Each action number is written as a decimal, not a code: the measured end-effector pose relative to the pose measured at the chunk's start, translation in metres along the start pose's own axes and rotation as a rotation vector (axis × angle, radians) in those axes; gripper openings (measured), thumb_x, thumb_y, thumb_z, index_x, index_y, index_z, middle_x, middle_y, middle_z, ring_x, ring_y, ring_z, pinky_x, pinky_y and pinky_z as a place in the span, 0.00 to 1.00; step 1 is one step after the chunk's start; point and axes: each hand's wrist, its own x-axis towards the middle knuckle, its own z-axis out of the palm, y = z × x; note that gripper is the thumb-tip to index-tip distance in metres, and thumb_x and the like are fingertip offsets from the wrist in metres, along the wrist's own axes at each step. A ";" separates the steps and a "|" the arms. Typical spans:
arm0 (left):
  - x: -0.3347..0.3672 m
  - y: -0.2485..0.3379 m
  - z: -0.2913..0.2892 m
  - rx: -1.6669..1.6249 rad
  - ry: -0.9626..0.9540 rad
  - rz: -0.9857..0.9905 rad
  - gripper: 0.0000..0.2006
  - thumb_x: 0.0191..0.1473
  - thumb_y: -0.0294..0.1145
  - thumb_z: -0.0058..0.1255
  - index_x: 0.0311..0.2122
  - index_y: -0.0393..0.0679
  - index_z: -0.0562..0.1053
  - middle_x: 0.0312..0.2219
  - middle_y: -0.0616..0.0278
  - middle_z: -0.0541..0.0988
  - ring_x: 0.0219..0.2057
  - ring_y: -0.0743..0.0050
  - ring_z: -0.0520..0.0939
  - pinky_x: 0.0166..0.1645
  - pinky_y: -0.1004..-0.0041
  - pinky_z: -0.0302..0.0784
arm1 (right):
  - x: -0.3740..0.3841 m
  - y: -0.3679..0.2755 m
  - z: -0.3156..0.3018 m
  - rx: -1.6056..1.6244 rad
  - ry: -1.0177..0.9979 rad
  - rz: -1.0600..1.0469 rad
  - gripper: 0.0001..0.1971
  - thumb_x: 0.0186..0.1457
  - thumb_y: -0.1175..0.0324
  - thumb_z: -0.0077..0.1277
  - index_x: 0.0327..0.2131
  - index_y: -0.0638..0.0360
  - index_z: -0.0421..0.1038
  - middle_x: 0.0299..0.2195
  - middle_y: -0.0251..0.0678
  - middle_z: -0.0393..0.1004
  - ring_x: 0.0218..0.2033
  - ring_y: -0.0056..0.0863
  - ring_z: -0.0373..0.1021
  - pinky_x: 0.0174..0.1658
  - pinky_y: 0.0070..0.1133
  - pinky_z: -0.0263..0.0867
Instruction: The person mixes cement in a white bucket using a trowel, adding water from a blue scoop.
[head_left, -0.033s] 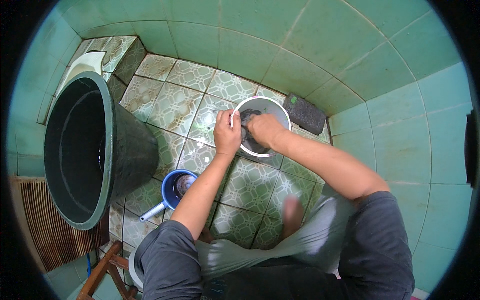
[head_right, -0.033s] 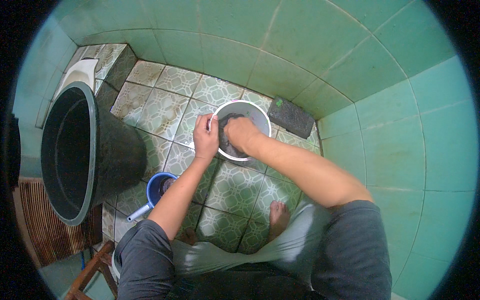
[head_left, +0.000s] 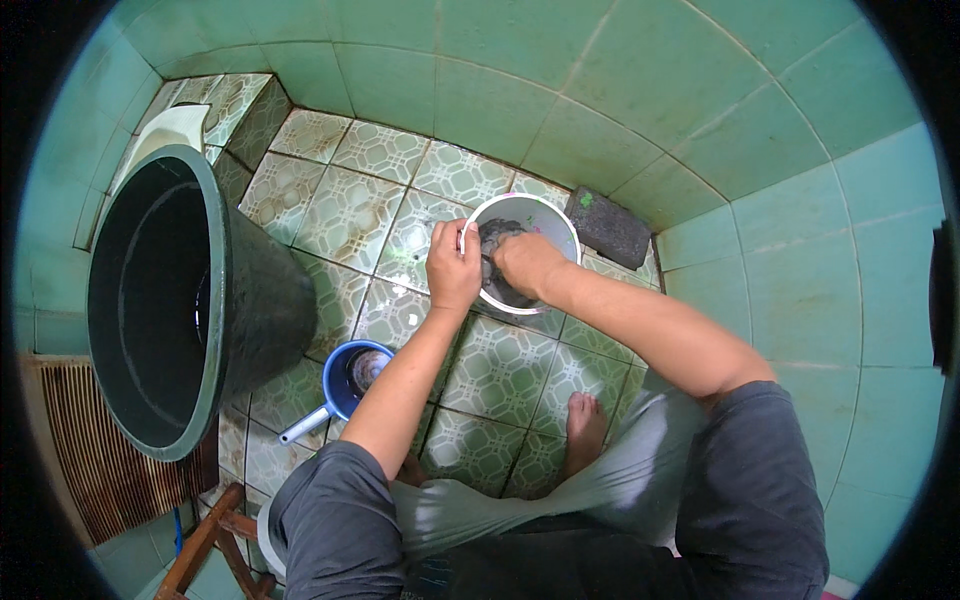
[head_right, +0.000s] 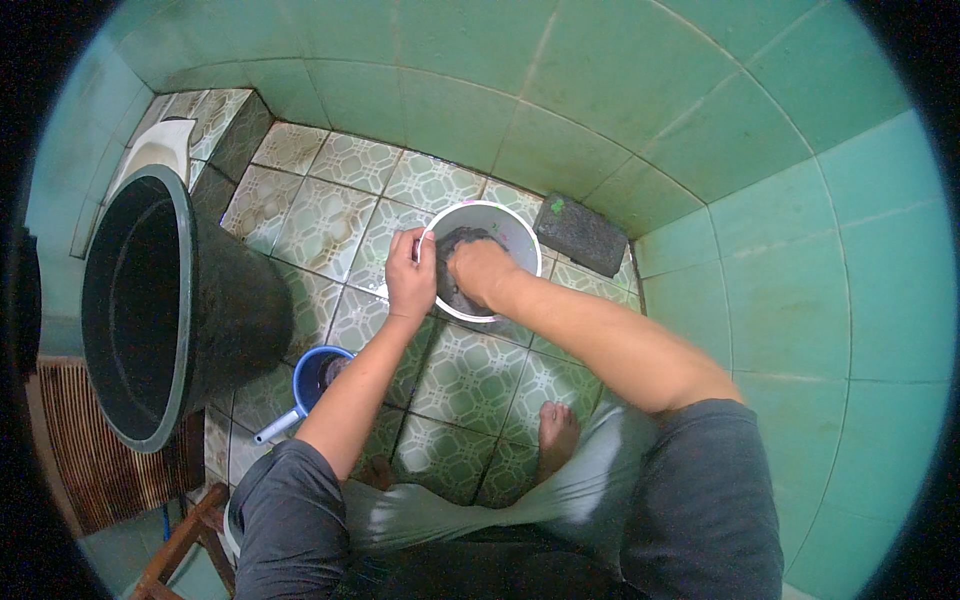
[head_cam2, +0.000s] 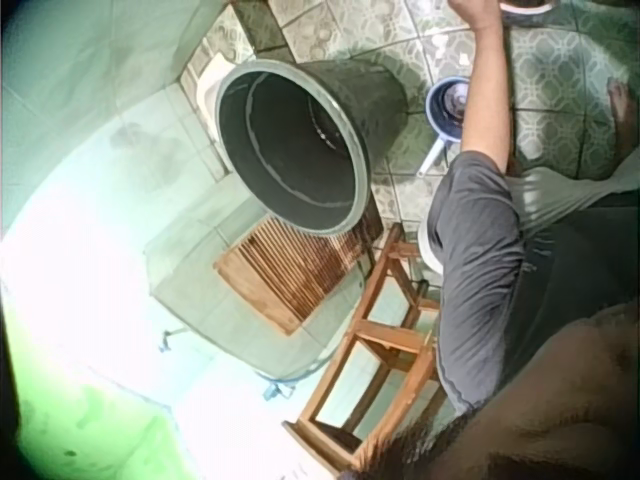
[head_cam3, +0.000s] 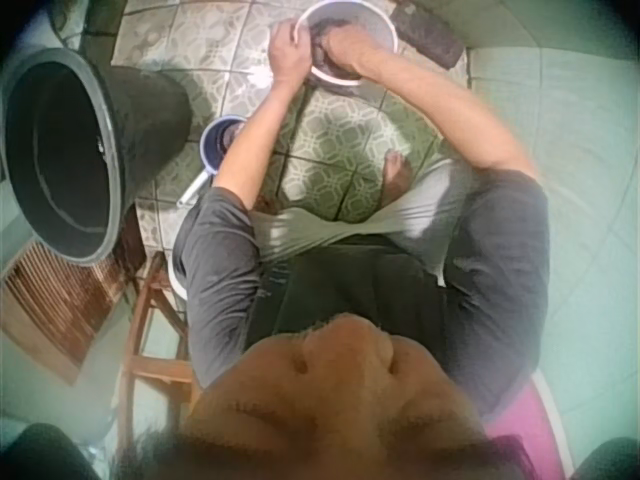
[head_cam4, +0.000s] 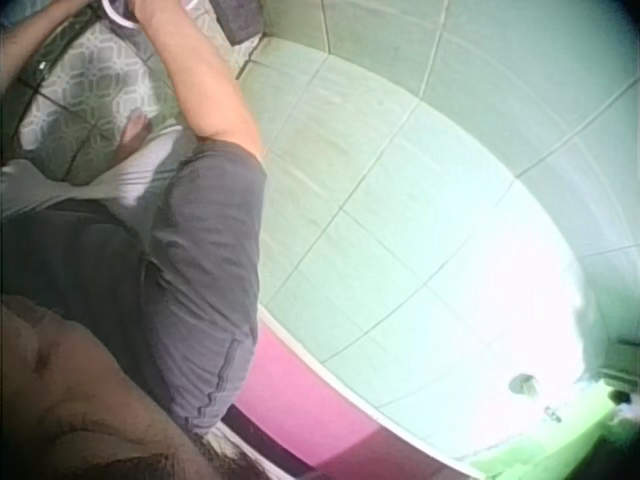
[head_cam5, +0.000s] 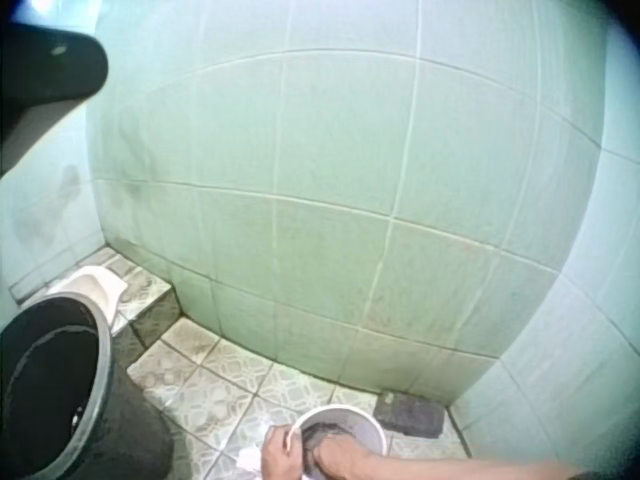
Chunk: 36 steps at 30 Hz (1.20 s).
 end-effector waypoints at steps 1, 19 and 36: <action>0.000 -0.001 0.000 -0.012 0.006 0.006 0.11 0.59 0.36 0.48 0.37 0.37 0.73 0.29 0.53 0.73 0.28 0.55 0.76 0.35 0.64 0.71 | 0.001 0.001 0.004 0.023 -0.039 0.024 0.10 0.47 0.74 0.48 0.33 0.60 0.78 0.37 0.47 0.78 0.39 0.42 0.76 0.42 0.32 0.72; 0.000 -0.001 -0.001 -0.018 0.006 0.001 0.11 0.58 0.36 0.49 0.36 0.37 0.74 0.28 0.54 0.72 0.26 0.59 0.74 0.33 0.66 0.71 | 0.010 0.037 -0.033 -0.049 -0.125 0.191 0.11 0.50 0.69 0.48 0.34 0.60 0.78 0.36 0.45 0.78 0.39 0.41 0.76 0.42 0.33 0.72; 0.000 0.003 -0.003 0.023 0.018 -0.010 0.12 0.58 0.38 0.49 0.37 0.39 0.74 0.29 0.55 0.73 0.28 0.57 0.75 0.35 0.64 0.71 | 0.000 0.033 -0.028 0.021 -0.169 0.207 0.11 0.49 0.70 0.48 0.34 0.58 0.78 0.36 0.45 0.78 0.40 0.40 0.76 0.42 0.32 0.71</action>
